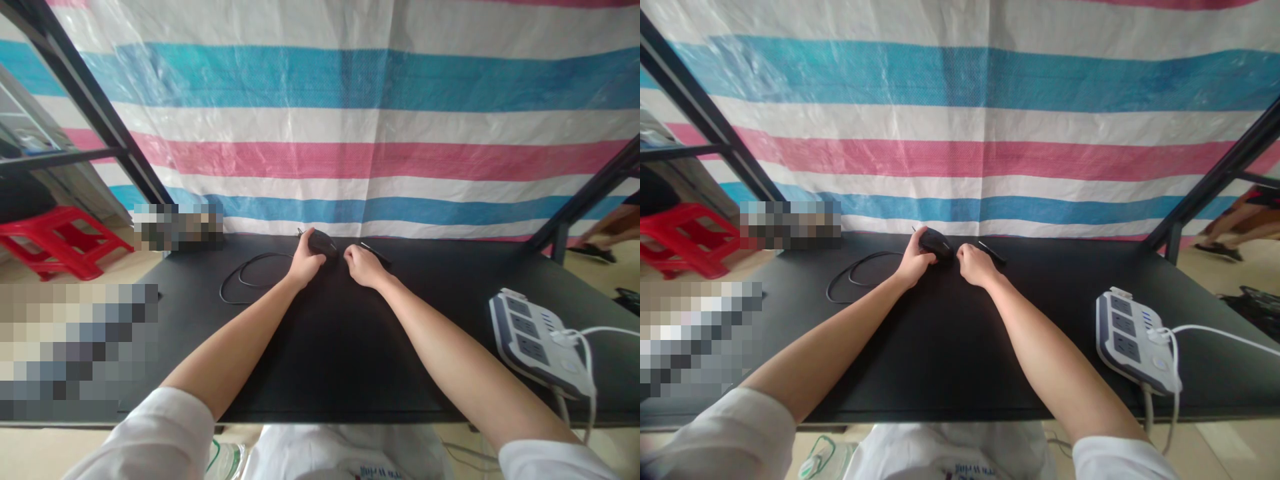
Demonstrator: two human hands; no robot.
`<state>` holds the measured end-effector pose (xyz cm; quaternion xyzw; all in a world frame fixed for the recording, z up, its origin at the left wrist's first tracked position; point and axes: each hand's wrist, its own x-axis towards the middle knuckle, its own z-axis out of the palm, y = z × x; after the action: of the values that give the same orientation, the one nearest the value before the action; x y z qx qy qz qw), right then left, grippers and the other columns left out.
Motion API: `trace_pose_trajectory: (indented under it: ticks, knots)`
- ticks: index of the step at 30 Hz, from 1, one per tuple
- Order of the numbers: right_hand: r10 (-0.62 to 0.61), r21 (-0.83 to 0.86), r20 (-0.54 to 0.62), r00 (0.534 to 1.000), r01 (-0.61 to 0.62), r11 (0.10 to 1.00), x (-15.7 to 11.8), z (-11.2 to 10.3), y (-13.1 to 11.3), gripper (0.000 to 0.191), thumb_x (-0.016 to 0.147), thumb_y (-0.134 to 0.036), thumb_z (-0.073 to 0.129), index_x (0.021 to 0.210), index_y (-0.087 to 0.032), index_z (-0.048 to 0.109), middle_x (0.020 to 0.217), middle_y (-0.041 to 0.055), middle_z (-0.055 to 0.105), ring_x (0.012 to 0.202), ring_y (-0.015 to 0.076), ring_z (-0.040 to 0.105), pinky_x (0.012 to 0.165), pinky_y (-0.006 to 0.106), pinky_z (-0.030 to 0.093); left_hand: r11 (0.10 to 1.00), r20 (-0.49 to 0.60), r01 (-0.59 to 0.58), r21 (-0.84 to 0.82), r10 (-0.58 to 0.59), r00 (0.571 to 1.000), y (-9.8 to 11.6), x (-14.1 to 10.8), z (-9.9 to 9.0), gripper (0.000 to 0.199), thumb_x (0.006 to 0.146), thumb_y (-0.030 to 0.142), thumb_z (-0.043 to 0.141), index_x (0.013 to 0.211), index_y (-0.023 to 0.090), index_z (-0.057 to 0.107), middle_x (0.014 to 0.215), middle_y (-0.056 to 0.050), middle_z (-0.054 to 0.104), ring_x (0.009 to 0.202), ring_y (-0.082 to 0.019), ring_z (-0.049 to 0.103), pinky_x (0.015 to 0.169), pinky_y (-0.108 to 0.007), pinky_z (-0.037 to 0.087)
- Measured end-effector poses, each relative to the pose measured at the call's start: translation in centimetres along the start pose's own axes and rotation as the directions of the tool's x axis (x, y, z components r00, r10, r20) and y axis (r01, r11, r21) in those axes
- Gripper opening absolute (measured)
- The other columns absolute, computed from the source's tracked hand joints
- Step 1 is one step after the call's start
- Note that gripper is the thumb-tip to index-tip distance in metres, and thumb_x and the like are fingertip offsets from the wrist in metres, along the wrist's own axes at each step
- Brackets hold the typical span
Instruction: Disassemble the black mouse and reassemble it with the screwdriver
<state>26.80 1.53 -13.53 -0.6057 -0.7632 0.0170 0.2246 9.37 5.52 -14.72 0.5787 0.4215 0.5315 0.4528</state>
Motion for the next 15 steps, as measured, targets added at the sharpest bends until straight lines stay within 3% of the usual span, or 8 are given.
trace_pose_trajectory:
  ticks: [3, 7, 12, 15]
  knots:
    - [-0.027, 0.060, -0.087, 0.996, 0.033, 0.998, 0.1, 0.4, 0.5, 0.017, 0.095, -0.016, 0.040, 0.093, -0.018, 0.057, 0.095, 0.0128, 0.069, 0.088, 0.0226, 0.064, 0.076, 0.032, 0.044, 0.999, 0.009, -0.054, -0.008, 0.054, 0.999, -0.8, 0.4, -0.1, 0.093, 0.053, 0.001, 0.061, 0.142, 0.020, 0.042, 0.104, -0.006, 0.068, 0.093, -0.023, 0.069, 0.087, -0.039, 0.058]
    - [-0.051, 0.161, -0.190, 0.981, 0.082, 0.984, 0.3, 0.9, 1.2, 0.014, 0.092, -0.019, 0.039, 0.086, -0.021, 0.052, 0.086, 0.0102, 0.067, 0.082, 0.0218, 0.062, 0.076, 0.032, 0.046, 0.990, 0.017, -0.108, 0.090, 0.107, 0.994, -1.7, 0.9, -0.2, 0.092, 0.056, -0.001, 0.062, 0.143, 0.022, 0.043, 0.115, -0.008, 0.067, 0.103, -0.025, 0.068, 0.097, -0.045, 0.055]
    - [-0.011, 0.274, -0.272, 0.962, 0.088, 0.958, 0.7, 1.2, 2.0, 0.010, 0.089, -0.022, 0.040, 0.084, -0.022, 0.048, 0.083, 0.0098, 0.066, 0.079, 0.0223, 0.062, 0.077, 0.034, 0.048, 0.939, 0.024, -0.181, 0.292, 0.182, 0.983, -0.8, 0.3, -0.3, 0.083, 0.060, 0.000, 0.063, 0.140, 0.020, 0.049, 0.114, -0.008, 0.070, 0.097, -0.024, 0.070, 0.096, -0.041, 0.056]
    - [0.001, 0.287, -0.299, 0.954, 0.089, 0.954, 0.8, 1.3, 2.2, 0.011, 0.089, -0.023, 0.040, 0.083, -0.022, 0.049, 0.084, 0.0111, 0.066, 0.080, 0.0230, 0.063, 0.079, 0.035, 0.049, 0.871, 0.052, -0.208, 0.446, 0.207, 0.977, 0.5, -0.5, -0.2, 0.076, 0.064, 0.002, 0.060, 0.138, 0.017, 0.053, 0.104, -0.006, 0.073, 0.087, -0.021, 0.071, 0.091, -0.036, 0.057]
